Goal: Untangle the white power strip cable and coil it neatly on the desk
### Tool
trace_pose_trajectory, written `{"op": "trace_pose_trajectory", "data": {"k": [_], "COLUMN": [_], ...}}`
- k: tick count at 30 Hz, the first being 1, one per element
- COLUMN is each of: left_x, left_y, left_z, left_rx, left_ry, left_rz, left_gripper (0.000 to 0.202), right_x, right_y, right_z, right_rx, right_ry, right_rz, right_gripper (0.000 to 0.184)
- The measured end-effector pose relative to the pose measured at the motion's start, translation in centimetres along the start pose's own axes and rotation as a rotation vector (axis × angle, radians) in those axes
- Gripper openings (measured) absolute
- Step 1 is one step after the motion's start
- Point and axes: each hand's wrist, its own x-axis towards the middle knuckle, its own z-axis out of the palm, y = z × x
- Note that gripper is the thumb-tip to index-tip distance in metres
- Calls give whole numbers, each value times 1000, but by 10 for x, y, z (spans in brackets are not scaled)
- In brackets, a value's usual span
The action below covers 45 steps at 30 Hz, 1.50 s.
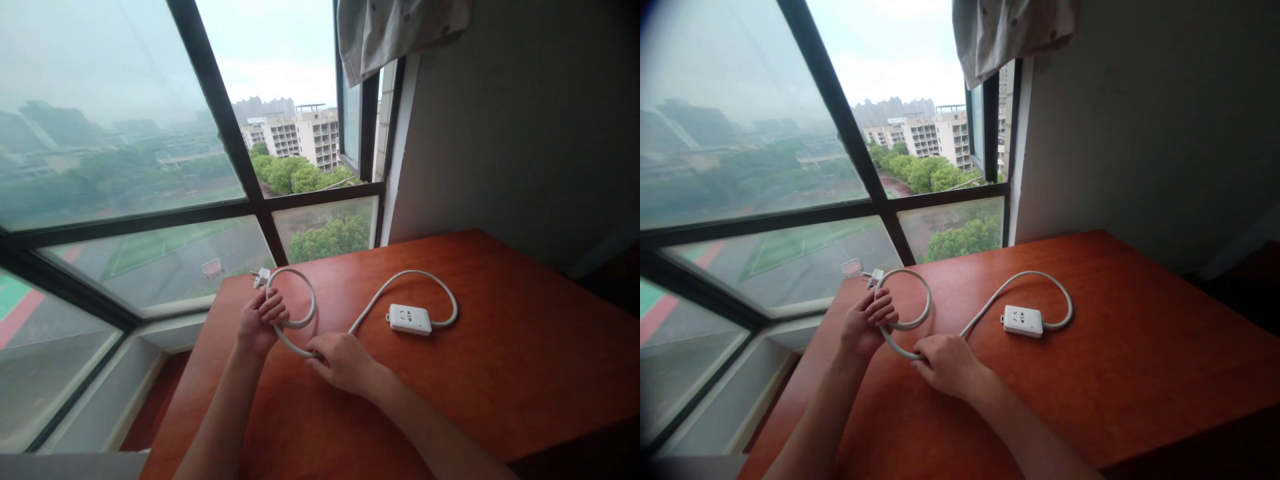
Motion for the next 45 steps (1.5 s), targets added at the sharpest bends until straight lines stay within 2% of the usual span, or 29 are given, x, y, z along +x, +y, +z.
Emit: {"op": "trace_pose_trajectory", "data": {"k": [4, 7, 10, 14, 16, 18, 20, 23, 25, 27, 29, 30, 32, 34, 36, 39, 42, 45], "left_x": [-7, -13, -22, -30, -32, -35, -41, -54, -61, -66, -68, -68, -65, -60, -53, -38, -25, -17], "left_y": [15, 22, 26, 37, 46, 56, 64, 71, 70, 66, 61, 59, 52, 43, 32, 14, 1, -5], "left_z": [0, 7, 20, 44, 59, 75, 90, 99, 94, 80, 62, 54, 41, 36, 37, 42, 44, 44], "left_rx": [11, 11, 1, -10, -18, -15, 8, 137, 269, 368, 462, 529, 651, 709, 689, 573, 411, 254], "left_ry": [-53, -95, -140, -199, -229, -265, -309, -372, -432, -519, -589, -590, -509, -395, -284, -188, -140, -124], "left_rz": [56, 90, 139, 223, 285, 331, 350, 307, 216, 103, -37, -119, -246, -304, -295, -224, -125, -65], "left_gripper": [32, 29, 27, 23, 21, 20, 19, 21, 23, 26, 31, 33, 33, 34, 32, 29, 24, 23], "right_x": [-3, -6, -10, -13, -11, -7, -1, 8, 13, 18, 22, 24, 27, 30, 32, 32, 30, 28], "right_y": [23, 42, 52, 43, 34, 29, 32, 54, 77, 100, 118, 125, 129, 122, 106, 70, 35, 10], "right_z": [-14, -27, -43, -76, -99, -122, -145, -173, -190, -206, -223, -231, -246, -257, -266, -276, -278, -269], "right_rx": [-163, -189, -85, 152, 190, 135, -9, -240, -367, -404, -294, -266, -229, -128, 165, 645, 943, 1086], "right_ry": [-73, -39, 36, 167, 233, 283, 263, 59, -46, -129, -212, -232, -251, -265, -276, -257, -163, 20], "right_rz": [-20, -6, -25, -101, -159, -199, -202, -137, -14, 204, 477, 520, 575, 588, 551, 411, 351, 308], "right_gripper": [7, 8, 8, 1, 5, 8, 13, 14, 16, 18, 20, 25, 34, 38, 35, 28, 19, 16]}}
